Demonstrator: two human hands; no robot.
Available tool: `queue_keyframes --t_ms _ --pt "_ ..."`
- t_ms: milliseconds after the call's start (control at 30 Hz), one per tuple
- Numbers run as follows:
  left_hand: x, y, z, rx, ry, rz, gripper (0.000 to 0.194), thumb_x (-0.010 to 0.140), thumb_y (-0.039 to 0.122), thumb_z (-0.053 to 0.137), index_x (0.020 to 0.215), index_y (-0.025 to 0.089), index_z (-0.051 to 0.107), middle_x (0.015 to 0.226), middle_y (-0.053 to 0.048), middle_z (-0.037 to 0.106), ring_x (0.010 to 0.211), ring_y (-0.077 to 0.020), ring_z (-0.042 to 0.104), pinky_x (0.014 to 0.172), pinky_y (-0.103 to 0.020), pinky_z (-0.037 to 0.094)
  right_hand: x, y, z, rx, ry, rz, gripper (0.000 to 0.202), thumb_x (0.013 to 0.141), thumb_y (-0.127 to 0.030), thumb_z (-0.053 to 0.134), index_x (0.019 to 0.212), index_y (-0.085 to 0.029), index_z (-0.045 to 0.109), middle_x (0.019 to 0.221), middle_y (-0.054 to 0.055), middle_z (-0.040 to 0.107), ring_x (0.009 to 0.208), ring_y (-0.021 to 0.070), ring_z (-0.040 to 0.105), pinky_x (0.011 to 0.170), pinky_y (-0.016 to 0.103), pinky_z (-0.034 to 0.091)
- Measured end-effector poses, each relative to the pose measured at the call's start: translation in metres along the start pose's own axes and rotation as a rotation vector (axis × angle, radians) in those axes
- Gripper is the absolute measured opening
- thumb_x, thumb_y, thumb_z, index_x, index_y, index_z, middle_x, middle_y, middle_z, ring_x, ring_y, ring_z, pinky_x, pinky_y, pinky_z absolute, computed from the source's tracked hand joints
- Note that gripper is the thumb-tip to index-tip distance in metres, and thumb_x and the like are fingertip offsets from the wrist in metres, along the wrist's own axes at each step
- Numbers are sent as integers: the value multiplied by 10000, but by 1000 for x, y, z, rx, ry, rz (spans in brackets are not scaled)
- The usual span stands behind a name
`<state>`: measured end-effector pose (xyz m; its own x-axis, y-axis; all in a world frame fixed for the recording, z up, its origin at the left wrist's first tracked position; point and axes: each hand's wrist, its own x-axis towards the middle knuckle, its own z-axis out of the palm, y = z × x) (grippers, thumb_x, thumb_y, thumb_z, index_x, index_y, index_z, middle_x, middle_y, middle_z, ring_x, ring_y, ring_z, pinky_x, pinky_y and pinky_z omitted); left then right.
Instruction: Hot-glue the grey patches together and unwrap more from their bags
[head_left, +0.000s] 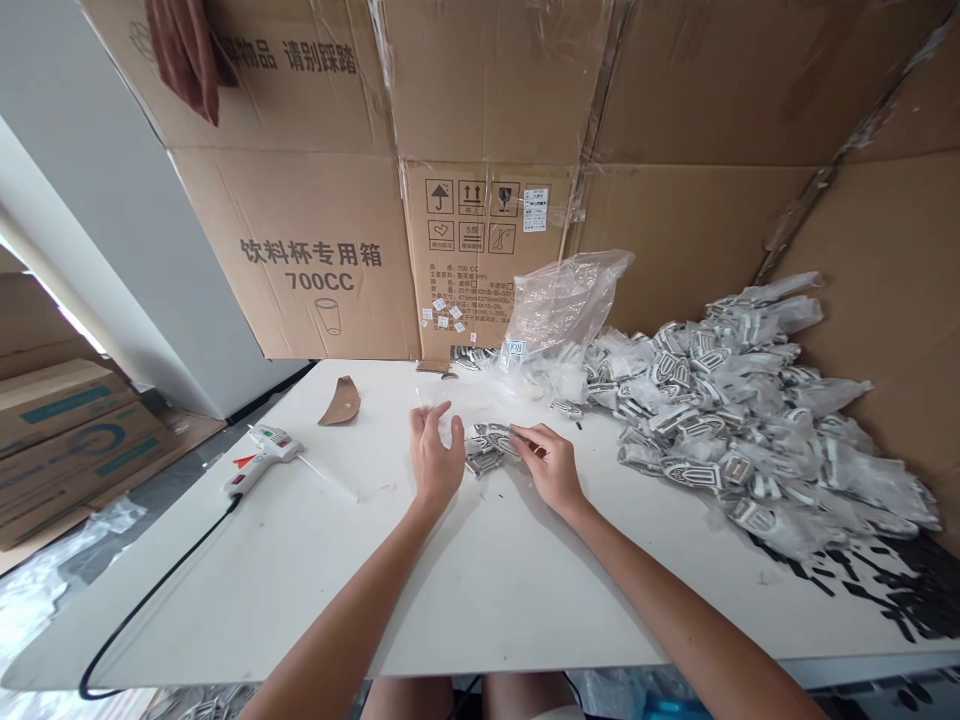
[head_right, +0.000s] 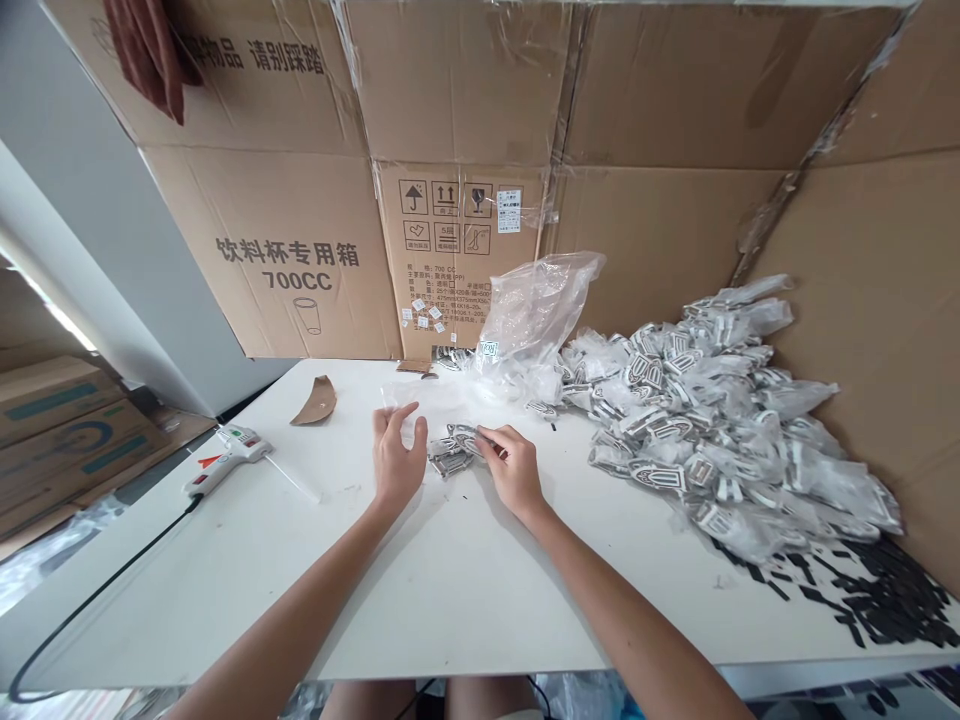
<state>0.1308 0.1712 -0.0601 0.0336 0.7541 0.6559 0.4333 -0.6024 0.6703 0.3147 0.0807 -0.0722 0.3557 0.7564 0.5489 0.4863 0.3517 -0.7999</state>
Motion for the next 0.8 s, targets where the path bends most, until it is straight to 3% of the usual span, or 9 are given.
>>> queue_keyframes --t_ms 200,333,433,533,800 --pt "1 -2 1 -5 -13 -34 268 1042 338 584 1263 232 692 1254 -127 555 1262 -308 622 1010 -457 547 1 -5 -3 -78 -83 -55 252 1029 -397 669 937 -242 845 835 43 745 736 208 663 707 343 493" --pt "1 0 1 -3 -16 -47 267 1037 329 581 1258 229 695 1245 -124 556 1221 -291 635 997 -439 550 2 -1 -5 -158 -72 -142 252 1055 -393 644 975 -255 838 926 58 745 736 201 638 679 343 491" --pt "1 0 2 -4 -19 -44 260 1033 325 583 1248 232 695 1242 -123 559 1219 -291 639 980 -431 556 4 2 -8 -265 -8 -255 237 1067 -373 631 995 -270 832 1021 80 734 851 232 633 750 367 521" --pt "1 -1 2 3 -20 -42 254 1025 321 592 1241 238 697 1240 -123 563 1217 -299 646 964 -434 564 7 1 -12 -339 6 -341 218 1085 -321 605 1010 -272 804 897 62 722 912 262 605 861 410 516" --pt "0 0 2 6 -32 -30 247 1028 322 595 1238 241 696 1233 -119 564 1202 -298 651 974 -449 561 9 -2 -17 -416 33 -388 194 1106 -251 558 994 -241 716 861 27 749 862 240 589 848 402 433"
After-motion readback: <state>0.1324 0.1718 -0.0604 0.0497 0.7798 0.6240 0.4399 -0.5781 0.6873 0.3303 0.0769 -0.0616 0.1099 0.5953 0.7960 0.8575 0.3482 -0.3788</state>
